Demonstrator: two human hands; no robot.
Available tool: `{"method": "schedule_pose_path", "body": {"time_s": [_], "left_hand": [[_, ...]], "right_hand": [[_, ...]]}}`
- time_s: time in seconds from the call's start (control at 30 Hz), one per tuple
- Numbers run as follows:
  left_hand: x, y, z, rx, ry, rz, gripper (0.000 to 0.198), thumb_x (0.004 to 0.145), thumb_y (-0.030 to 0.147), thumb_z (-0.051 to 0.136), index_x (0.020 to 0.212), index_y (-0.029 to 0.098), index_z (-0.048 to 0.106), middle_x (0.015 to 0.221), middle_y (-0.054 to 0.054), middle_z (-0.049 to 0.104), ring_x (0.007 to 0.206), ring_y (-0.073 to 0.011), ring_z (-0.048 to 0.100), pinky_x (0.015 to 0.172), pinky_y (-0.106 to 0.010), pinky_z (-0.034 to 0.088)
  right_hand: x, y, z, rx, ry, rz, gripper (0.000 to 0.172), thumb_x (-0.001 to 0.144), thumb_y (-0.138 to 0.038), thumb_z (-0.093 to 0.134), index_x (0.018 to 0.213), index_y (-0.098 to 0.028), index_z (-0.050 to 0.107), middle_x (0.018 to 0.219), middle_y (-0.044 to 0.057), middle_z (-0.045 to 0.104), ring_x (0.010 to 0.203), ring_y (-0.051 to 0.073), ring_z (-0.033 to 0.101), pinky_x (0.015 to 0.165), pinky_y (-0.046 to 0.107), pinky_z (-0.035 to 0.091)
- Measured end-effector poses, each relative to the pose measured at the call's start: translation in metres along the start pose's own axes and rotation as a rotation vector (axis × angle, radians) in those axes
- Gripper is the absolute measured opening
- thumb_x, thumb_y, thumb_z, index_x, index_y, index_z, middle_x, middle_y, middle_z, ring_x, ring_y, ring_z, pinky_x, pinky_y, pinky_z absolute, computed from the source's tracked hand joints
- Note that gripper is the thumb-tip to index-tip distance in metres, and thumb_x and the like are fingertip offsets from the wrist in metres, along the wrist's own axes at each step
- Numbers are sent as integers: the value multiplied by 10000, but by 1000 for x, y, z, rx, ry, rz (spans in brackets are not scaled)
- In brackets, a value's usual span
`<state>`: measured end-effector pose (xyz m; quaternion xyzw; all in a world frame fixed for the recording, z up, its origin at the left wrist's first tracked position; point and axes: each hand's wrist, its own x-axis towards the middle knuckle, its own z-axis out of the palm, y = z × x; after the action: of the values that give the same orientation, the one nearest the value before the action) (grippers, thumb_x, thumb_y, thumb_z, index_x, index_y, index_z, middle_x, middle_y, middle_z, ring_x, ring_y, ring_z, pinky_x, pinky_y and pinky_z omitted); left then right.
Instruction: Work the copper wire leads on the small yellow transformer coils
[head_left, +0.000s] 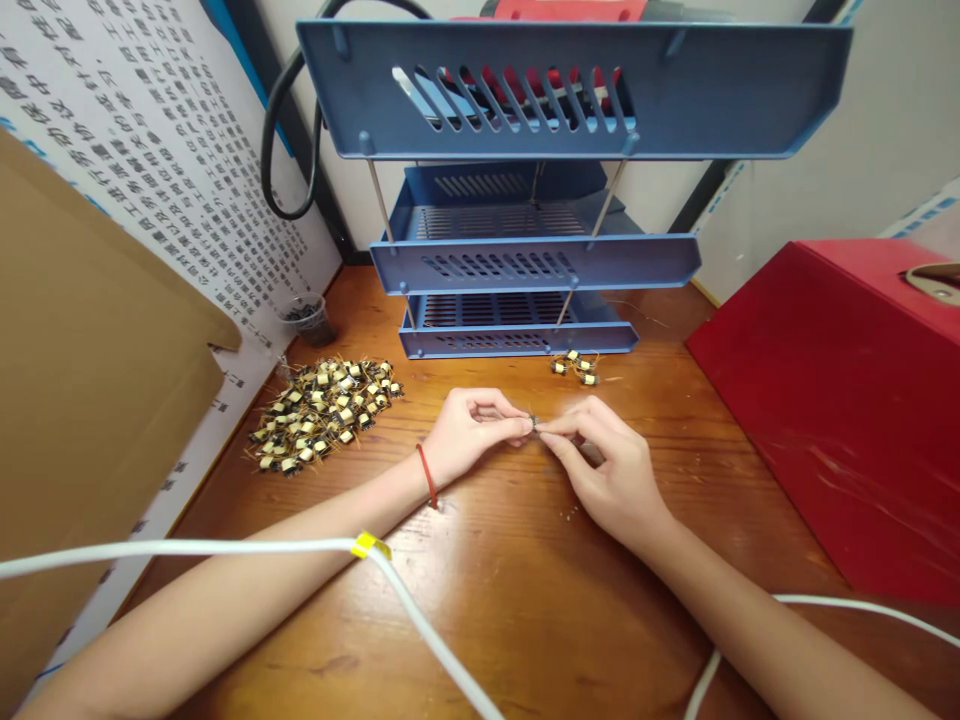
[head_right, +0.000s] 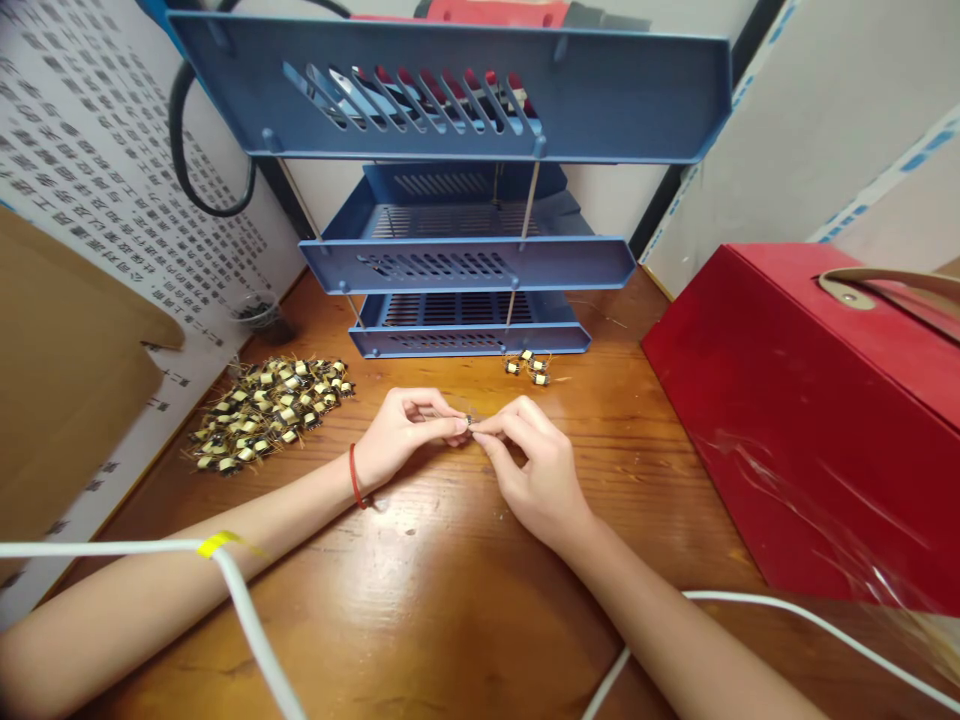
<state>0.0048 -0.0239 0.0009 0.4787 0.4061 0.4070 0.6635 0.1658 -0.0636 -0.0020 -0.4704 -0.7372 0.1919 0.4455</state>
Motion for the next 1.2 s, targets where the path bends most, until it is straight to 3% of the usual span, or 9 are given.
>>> {"method": "schedule_pose_path", "body": {"time_s": [0.2, 0.5, 0.9, 1.2], "left_hand": [[0, 1, 0, 15, -1, 14, 250, 518, 262, 788, 579, 100, 608, 578, -28, 661, 522, -99, 591, 581, -234, 499], [0, -1, 0, 46, 17, 28, 222, 536, 236, 774, 578, 100, 604, 583, -30, 664, 519, -99, 592, 582, -234, 494], [1, 1, -4, 27, -70, 0, 250, 549, 272, 777, 629, 93, 622, 629, -50, 680, 577, -124, 624, 613, -255, 517], [0, 2, -5, 41, -135, 8, 217, 577, 249, 765, 656, 86, 644, 618, -37, 670, 577, -108, 610, 625, -240, 503]], "right_hand": [[0, 0, 0, 16, 40, 12, 109, 818, -174, 542, 769, -207, 634, 688, 20, 546, 631, 143, 515, 568, 280, 416], [-1, -1, 0, 45, -21, 34, 105, 819, -179, 546, 776, -205, 638, 692, 15, 534, 630, 138, 503, 565, 271, 408], [-1, 14, 4, 304, -24, 291, 162, 808, -342, 567, 754, -192, 598, 719, 31, 581, 668, 159, 548, 627, 296, 454], [0, 12, 4, 249, -75, 283, 142, 813, -308, 562, 760, -187, 613, 728, 30, 582, 668, 152, 540, 624, 289, 442]]}}
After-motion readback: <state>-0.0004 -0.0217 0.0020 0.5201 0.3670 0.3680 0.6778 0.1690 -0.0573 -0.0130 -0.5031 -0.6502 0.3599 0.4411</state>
